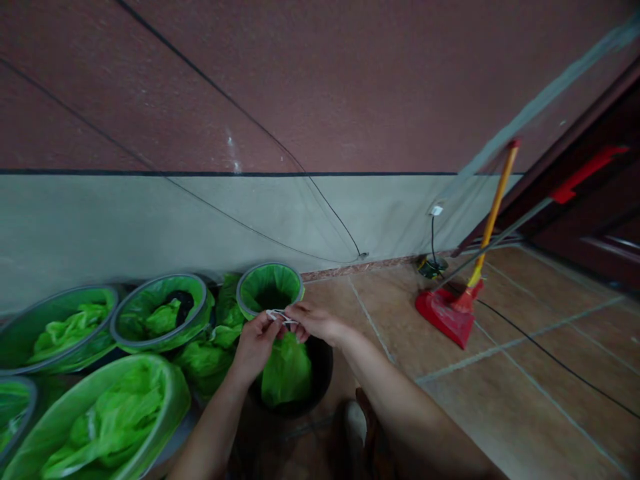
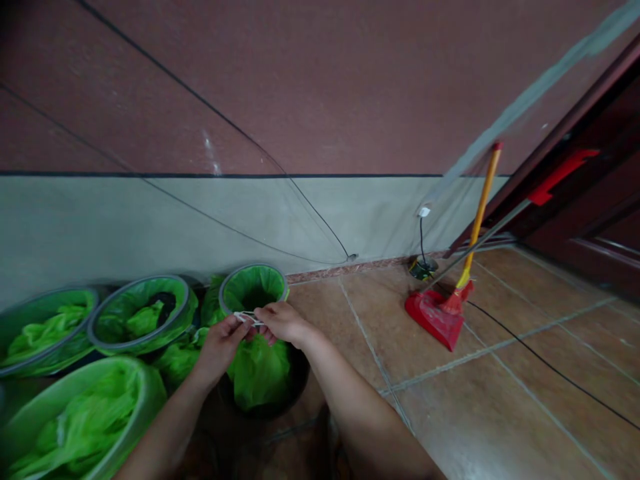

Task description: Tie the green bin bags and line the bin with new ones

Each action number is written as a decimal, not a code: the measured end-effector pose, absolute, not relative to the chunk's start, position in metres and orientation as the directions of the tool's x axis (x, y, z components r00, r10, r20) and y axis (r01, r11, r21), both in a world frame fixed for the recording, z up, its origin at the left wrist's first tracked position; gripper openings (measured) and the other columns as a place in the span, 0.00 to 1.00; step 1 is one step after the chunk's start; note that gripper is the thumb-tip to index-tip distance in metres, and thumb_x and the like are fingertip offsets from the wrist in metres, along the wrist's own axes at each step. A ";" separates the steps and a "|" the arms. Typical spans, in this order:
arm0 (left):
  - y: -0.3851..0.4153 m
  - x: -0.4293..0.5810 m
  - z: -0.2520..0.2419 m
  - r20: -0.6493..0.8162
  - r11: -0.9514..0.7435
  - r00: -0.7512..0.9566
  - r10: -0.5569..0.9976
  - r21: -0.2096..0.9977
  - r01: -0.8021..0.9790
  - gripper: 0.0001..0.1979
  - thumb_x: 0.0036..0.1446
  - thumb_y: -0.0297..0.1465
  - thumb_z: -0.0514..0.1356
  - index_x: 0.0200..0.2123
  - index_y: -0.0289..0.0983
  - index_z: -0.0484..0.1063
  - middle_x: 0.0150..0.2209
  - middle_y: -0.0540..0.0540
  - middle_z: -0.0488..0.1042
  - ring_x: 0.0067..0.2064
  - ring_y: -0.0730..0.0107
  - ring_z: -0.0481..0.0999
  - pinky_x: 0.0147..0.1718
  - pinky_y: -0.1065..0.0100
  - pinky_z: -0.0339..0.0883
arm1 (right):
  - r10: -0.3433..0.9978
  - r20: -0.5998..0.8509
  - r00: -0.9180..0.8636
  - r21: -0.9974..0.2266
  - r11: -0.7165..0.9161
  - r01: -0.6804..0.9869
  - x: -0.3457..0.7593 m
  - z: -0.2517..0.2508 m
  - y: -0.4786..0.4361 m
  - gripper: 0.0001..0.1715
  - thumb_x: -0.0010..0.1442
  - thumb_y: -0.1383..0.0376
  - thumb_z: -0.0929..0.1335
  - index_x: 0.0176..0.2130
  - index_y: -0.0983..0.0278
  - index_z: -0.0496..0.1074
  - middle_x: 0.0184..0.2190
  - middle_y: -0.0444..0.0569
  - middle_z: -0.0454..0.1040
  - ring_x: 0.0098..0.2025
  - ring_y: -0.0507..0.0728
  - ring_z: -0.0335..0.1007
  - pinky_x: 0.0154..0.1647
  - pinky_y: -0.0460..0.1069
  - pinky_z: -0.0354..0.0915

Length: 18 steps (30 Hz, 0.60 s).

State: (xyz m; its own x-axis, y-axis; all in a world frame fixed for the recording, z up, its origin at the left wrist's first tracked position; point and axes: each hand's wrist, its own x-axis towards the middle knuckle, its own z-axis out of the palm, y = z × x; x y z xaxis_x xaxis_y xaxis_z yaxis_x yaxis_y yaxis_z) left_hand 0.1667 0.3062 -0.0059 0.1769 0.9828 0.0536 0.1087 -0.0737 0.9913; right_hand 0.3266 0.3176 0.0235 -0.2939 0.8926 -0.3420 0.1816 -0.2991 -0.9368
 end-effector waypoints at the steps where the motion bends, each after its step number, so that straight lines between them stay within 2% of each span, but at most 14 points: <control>1: 0.306 0.167 -0.007 0.049 -0.066 0.150 0.987 0.992 0.112 0.10 0.52 0.39 0.60 0.29 0.37 0.72 0.24 0.51 0.74 0.28 0.71 0.71 0.31 0.68 0.65 | 0.896 -0.335 -0.292 -0.938 -0.288 0.193 0.327 0.023 0.318 0.19 0.66 0.57 0.65 0.27 0.65 0.68 0.18 0.38 0.67 0.17 0.45 0.61 0.18 0.41 0.61; 10: 0.304 0.165 -0.008 -0.053 0.056 0.046 0.998 0.996 -0.075 0.08 0.42 0.33 0.65 0.28 0.36 0.75 0.28 0.48 0.79 0.32 0.67 0.76 0.37 0.65 0.69 | 0.869 -0.381 -0.316 -0.913 -0.299 0.279 0.328 0.025 0.314 0.19 0.62 0.56 0.67 0.25 0.65 0.69 0.16 0.40 0.68 0.17 0.46 0.63 0.17 0.41 0.63; 12: 0.304 0.164 -0.005 0.003 -0.002 0.077 0.997 1.000 -0.010 0.07 0.43 0.32 0.64 0.28 0.37 0.75 0.28 0.49 0.79 0.32 0.68 0.76 0.36 0.66 0.69 | 0.856 -0.414 -0.310 -0.894 -0.320 0.313 0.328 0.023 0.314 0.22 0.64 0.53 0.65 0.26 0.65 0.69 0.16 0.41 0.68 0.17 0.47 0.64 0.18 0.42 0.64; 14: 0.303 0.163 -0.002 0.106 -0.126 0.142 0.984 0.983 0.135 0.05 0.48 0.32 0.61 0.29 0.38 0.75 0.28 0.49 0.78 0.32 0.68 0.76 0.36 0.66 0.68 | 0.866 -0.435 -0.247 -0.872 -0.336 0.357 0.327 0.021 0.315 0.23 0.67 0.53 0.62 0.26 0.64 0.69 0.16 0.42 0.68 0.17 0.48 0.64 0.18 0.43 0.63; 16: 0.302 0.161 0.002 0.237 -0.301 0.225 0.945 0.898 0.321 0.07 0.52 0.29 0.58 0.32 0.40 0.76 0.30 0.49 0.79 0.34 0.67 0.76 0.42 0.63 0.68 | 0.890 -0.421 -0.174 -0.857 -0.328 0.397 0.326 0.020 0.317 0.23 0.68 0.55 0.60 0.27 0.64 0.70 0.16 0.42 0.67 0.17 0.49 0.64 0.18 0.44 0.62; 18: 0.299 0.159 0.004 0.354 -0.467 0.312 0.882 0.747 0.472 0.12 0.53 0.26 0.56 0.37 0.42 0.77 0.33 0.49 0.80 0.37 0.67 0.77 0.51 0.56 0.64 | 0.914 -0.381 -0.140 -0.875 -0.307 0.375 0.325 0.021 0.317 0.20 0.68 0.60 0.60 0.29 0.64 0.71 0.17 0.41 0.68 0.17 0.49 0.63 0.17 0.44 0.58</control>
State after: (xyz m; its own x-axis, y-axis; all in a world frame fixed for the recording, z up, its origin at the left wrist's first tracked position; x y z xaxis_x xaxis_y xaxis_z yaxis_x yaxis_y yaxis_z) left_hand 0.1587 0.2994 0.0042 0.3124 0.8816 0.3540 0.4722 -0.4674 0.7474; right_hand 0.3250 0.3171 0.0214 -0.1401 0.9140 -0.3807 0.3755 -0.3068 -0.8746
